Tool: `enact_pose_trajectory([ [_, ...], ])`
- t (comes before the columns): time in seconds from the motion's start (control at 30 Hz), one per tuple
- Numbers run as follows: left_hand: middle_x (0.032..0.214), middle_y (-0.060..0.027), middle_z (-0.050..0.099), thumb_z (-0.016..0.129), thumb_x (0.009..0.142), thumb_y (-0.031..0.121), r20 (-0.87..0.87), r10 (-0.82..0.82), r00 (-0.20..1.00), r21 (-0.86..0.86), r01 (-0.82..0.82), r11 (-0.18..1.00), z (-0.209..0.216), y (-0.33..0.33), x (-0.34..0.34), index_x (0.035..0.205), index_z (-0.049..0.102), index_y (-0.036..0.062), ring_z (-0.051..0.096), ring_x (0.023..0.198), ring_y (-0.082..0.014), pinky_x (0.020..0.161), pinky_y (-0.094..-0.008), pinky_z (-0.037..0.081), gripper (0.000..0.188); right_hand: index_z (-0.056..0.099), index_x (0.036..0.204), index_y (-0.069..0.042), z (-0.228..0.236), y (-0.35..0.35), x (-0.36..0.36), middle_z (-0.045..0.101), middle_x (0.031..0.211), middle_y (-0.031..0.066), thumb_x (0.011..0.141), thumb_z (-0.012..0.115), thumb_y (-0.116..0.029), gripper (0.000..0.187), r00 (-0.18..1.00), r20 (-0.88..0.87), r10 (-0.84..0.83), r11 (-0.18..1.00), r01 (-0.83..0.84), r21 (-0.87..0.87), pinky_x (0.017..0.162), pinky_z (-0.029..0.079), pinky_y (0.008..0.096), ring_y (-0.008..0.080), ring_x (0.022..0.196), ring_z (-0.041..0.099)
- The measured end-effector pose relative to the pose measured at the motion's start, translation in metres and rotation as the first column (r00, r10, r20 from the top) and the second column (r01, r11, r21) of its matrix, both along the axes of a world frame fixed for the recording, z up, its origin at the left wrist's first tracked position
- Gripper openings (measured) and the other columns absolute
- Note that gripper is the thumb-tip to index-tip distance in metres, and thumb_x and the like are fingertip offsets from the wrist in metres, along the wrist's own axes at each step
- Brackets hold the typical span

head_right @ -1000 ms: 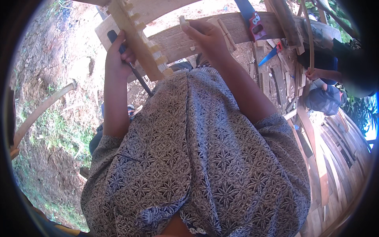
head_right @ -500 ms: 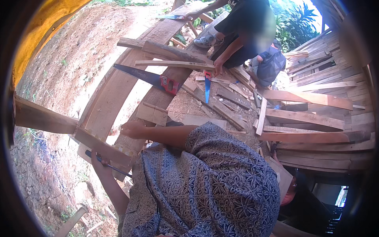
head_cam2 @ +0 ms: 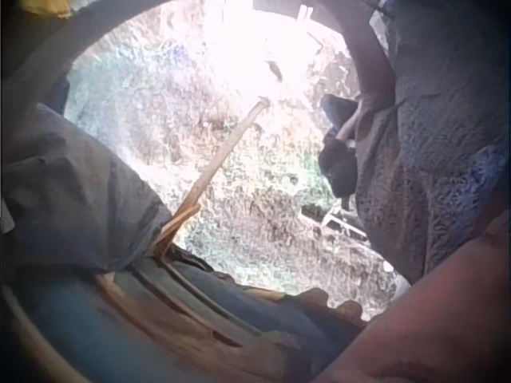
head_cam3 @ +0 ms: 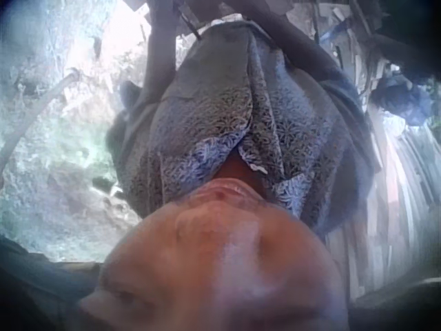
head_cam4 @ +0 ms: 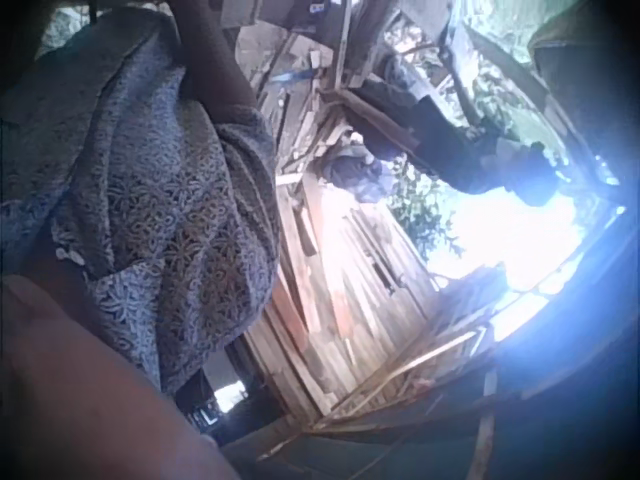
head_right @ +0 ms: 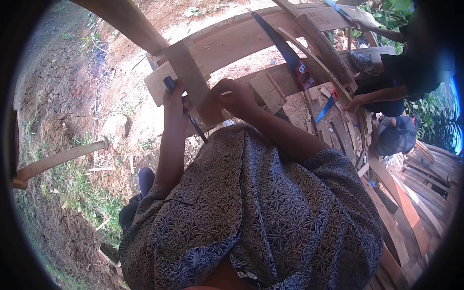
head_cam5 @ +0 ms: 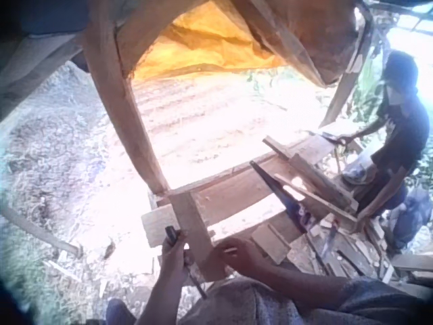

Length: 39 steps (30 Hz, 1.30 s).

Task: The person uses a hand saw and a chisel to cut and shape small wooden pieces on a workbench. They repeatedly saw along marked lines, then chisel out the cut sections to refine the shape of the wood.

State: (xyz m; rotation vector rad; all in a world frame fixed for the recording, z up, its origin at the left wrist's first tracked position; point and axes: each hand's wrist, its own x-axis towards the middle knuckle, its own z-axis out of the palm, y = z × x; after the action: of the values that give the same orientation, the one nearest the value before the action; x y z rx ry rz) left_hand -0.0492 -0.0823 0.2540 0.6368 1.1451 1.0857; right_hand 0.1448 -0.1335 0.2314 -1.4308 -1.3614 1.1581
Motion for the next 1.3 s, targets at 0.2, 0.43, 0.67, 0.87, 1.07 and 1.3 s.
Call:
enact_pose_trajectory([
  [0.2,0.064,0.0008,0.052,0.075,0.098,0.027,-0.067,0.035,0.997,0.064,-0.031,0.997,0.009,-0.02,-0.004,0.11,0.058,0.0036,0.046,0.042,-0.0069,0.039,-0.0252,0.037,0.031,0.07,0.11,0.004,0.007,-0.002,-0.007,0.074,0.102,0.0109,0.096,0.076,-0.015,0.025,0.999,-0.022,0.046,0.999,-0.047,-0.022,0.092,0.059,0.0329,0.0165,0.099,0.072],
  [0.43,0.067,0.0,0.053,0.074,0.099,0.027,-0.152,0.132,0.98,0.119,-0.114,0.986,0.004,-0.039,-0.005,0.109,0.057,0.0045,0.045,0.042,-0.0066,0.039,-0.0254,0.037,0.03,0.069,0.108,0.001,-0.001,-0.009,-0.016,0.072,0.098,0.0084,0.098,0.073,-0.015,0.018,0.999,0.023,0.04,0.989,-0.043,0.141,0.089,0.061,0.0323,0.0148,0.097,0.071],
  [0.67,0.07,0.0014,0.052,0.07,0.1,0.023,0.093,0.384,0.918,-0.044,-0.382,0.923,-0.015,-0.048,-0.018,0.107,0.057,0.0069,0.044,0.045,-0.0065,0.041,-0.025,0.035,0.022,0.07,0.108,-0.003,-0.035,-0.002,-0.002,0.072,0.102,0.0033,0.106,0.064,-0.022,0.02,0.983,-0.175,-0.054,0.998,0.048,-0.041,0.083,0.054,0.0275,0.0098,0.094,0.065],
  [0.87,0.066,0.0008,0.051,0.072,0.099,0.022,0.08,0.533,0.842,-0.003,-0.535,0.845,-0.02,-0.063,-0.031,0.113,0.056,0.0069,0.046,0.048,-0.0074,0.045,-0.027,0.039,0.026,0.07,0.127,-0.005,-0.076,0.006,0.055,0.071,0.119,0.0048,0.107,0.061,-0.029,0.033,0.984,-0.134,0.116,0.938,-0.153,-0.311,0.098,0.048,0.0297,0.0127,0.102,0.063],
  [1.07,0.065,0.001,0.052,0.074,0.097,0.019,-0.043,0.494,0.869,0.039,-0.492,0.87,-0.038,-0.074,0.014,0.121,0.054,0.0054,0.048,0.049,-0.0076,0.047,-0.0266,0.042,0.034,0.057,0.146,-0.01,-0.105,-0.006,0.074,0.064,0.13,0.0076,0.109,0.055,-0.04,0.047,0.88,-0.441,0.175,0.708,-0.423,-0.565,0.103,0.048,0.0361,0.0174,0.117,0.059],
  [1.3,0.066,0.0019,0.052,0.074,0.099,0.022,0.046,0.629,0.776,-0.089,-0.624,0.776,-0.071,-0.091,0.085,0.116,0.057,0.0079,0.048,0.05,-0.0076,0.048,-0.0258,0.039,0.028,0.047,0.146,-0.008,-0.131,-0.004,0.104,0.059,0.135,0.0078,0.107,0.06,-0.036,0.05,0.742,-0.626,0.24,0.602,-0.619,-0.504,0.102,0.053,0.0384,0.0178,0.122,0.059],
])
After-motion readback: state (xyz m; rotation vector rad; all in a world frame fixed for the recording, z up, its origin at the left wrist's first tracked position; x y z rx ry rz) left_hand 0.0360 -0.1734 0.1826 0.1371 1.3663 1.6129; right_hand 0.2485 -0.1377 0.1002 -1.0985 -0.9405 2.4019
